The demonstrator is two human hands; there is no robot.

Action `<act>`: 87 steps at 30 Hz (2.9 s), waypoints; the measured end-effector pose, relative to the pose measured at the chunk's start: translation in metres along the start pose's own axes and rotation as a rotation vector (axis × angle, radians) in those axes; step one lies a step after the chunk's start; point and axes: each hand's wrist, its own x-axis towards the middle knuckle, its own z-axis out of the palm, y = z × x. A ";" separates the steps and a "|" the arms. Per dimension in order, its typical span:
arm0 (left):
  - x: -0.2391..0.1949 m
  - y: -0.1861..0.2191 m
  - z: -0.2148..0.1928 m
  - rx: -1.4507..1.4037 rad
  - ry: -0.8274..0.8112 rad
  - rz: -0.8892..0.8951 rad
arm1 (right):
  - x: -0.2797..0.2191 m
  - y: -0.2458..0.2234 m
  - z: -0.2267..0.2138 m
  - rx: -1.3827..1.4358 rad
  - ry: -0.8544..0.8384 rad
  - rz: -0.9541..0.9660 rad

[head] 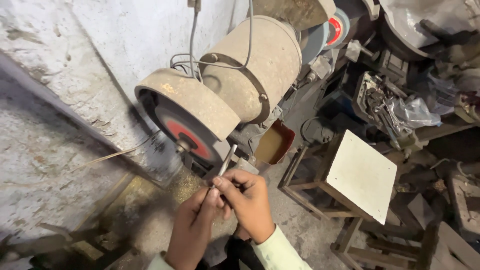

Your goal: Grinding small metal parts and rods using a bench grinder to smooth or shape them.

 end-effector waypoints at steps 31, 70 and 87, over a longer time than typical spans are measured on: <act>-0.006 0.019 -0.008 -0.138 -0.020 -0.281 | -0.001 -0.004 -0.004 0.013 -0.080 -0.043; -0.016 0.034 -0.003 -0.099 -0.023 -0.315 | -0.009 -0.011 -0.012 0.033 -0.158 -0.005; 0.004 0.038 -0.017 0.199 -0.006 0.098 | -0.021 0.006 0.030 0.119 0.180 -0.055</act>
